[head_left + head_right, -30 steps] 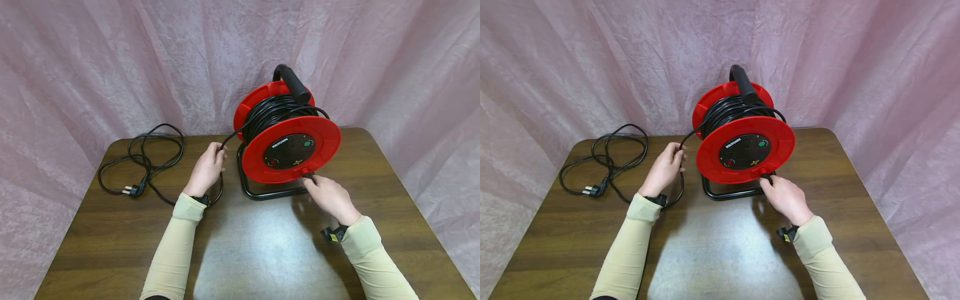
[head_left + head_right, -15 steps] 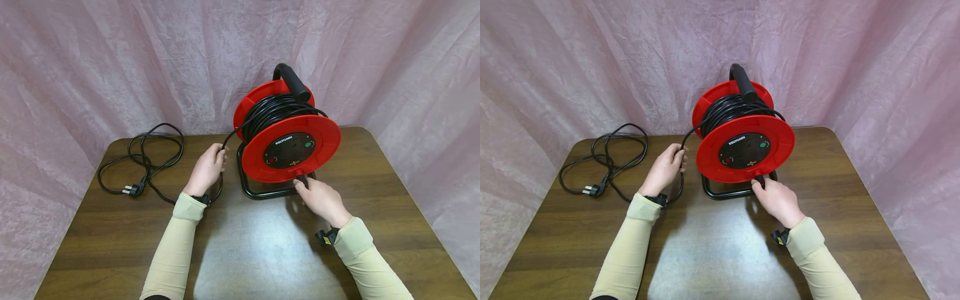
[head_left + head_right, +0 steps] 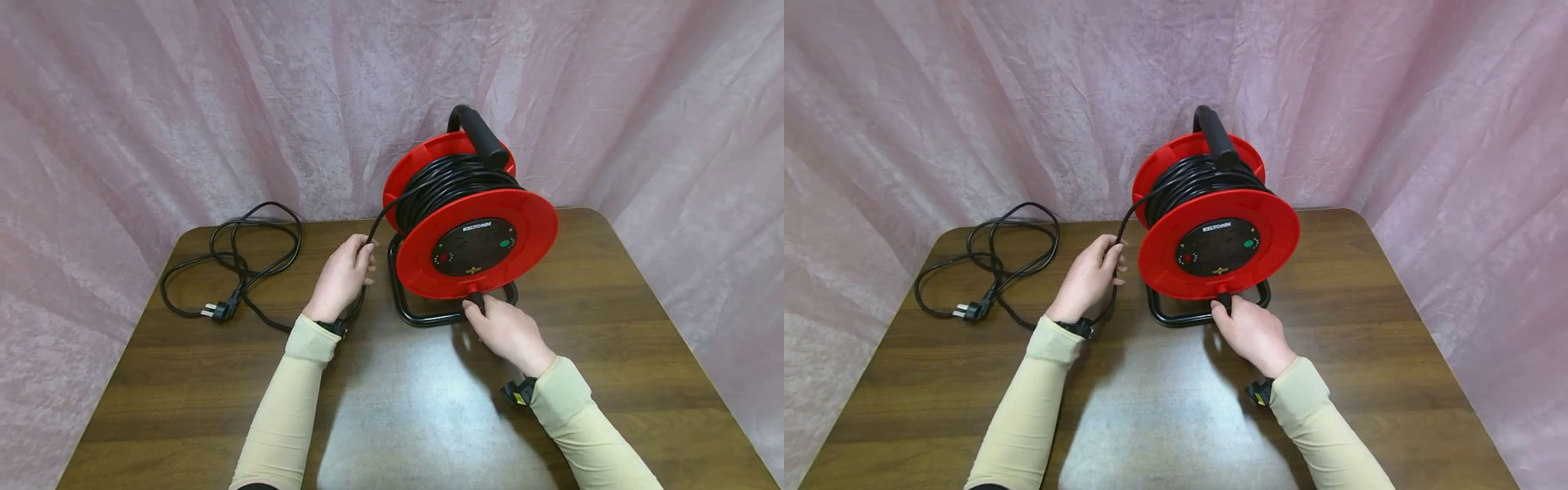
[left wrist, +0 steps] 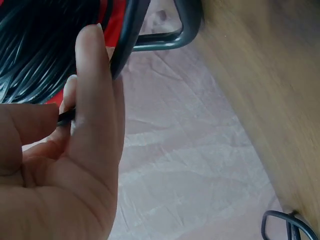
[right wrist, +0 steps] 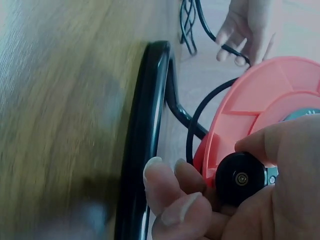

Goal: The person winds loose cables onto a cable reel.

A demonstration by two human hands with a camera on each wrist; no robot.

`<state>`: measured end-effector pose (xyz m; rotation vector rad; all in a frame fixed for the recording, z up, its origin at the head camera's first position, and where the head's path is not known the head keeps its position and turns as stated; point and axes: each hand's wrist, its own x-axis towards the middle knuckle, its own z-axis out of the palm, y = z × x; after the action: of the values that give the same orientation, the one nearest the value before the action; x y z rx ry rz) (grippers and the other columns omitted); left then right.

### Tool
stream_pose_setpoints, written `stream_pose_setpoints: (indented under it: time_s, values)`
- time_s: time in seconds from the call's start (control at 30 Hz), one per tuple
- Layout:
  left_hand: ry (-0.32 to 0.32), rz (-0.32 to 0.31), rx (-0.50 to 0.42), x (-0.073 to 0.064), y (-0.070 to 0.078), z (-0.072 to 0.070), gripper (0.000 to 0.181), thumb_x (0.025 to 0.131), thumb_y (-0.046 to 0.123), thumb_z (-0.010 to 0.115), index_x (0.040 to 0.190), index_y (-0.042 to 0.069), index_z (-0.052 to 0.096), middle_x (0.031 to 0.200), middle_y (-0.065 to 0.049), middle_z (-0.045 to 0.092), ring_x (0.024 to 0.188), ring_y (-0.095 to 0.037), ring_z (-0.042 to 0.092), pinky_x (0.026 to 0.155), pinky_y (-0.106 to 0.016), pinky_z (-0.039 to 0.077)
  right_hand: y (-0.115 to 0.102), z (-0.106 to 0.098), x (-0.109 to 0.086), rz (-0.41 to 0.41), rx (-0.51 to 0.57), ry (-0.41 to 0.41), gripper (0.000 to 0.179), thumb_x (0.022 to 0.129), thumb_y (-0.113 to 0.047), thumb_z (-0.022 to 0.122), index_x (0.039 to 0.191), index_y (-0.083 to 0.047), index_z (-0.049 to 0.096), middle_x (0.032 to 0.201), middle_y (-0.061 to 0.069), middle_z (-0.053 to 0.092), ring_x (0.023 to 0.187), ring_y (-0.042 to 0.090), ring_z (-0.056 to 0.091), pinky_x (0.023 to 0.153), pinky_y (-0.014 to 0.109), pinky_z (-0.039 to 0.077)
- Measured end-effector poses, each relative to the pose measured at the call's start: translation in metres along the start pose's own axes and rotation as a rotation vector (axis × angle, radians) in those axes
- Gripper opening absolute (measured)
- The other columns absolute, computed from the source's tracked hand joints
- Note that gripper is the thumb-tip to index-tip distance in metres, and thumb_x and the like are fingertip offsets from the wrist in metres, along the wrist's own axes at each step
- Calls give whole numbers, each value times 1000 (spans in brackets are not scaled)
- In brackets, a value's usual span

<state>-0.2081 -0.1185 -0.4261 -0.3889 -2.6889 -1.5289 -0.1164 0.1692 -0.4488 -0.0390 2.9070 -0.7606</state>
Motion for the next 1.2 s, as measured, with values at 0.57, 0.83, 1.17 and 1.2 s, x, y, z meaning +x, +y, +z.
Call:
stream_pose_setpoints:
  time_s: [0.57, 0.83, 1.17, 1.2]
  values:
    - [13, 81, 110, 0, -1, 1, 31, 106, 2, 47, 135, 4, 59, 102, -12, 65, 88, -27, 67, 75, -34, 57, -12, 11, -2, -38, 4, 36, 41, 105, -44, 44, 79, -14, 55, 77, 6, 64, 82, 35, 68, 68, 52, 52]
    - [-35, -12, -15, -2, -1, 3, 28, 111, 10, 44, 134, 3, 57, 103, -13, 63, 95, -34, 69, 64, -46, 62, -18, 14, -2, -47, 23, 18, 43, 106, -44, 44, 76, -14, 54, 67, 3, 55, 69, 27, 60, 63, 44, 48]
    - [-41, -83, -34, -3, -1, 3, 27, 112, 24, 44, 123, 6, 61, 97, -17, 67, 90, -39, 71, 63, -38, 62, -23, 15, -1, -54, 38, 15, 44, 106, -44, 44, 75, -15, 54, 65, 0, 56, 70, 25, 61, 66, 43, 49]
    - [-40, -90, -29, -3, 0, 3, 27, 112, 26, 44, 120, 7, 62, 96, -17, 68, 88, -39, 71, 62, -38, 61, -23, 16, 0, -53, 40, 13, 44, 106, -45, 44, 75, -15, 54, 65, 0, 56, 70, 24, 61, 66, 43, 49]
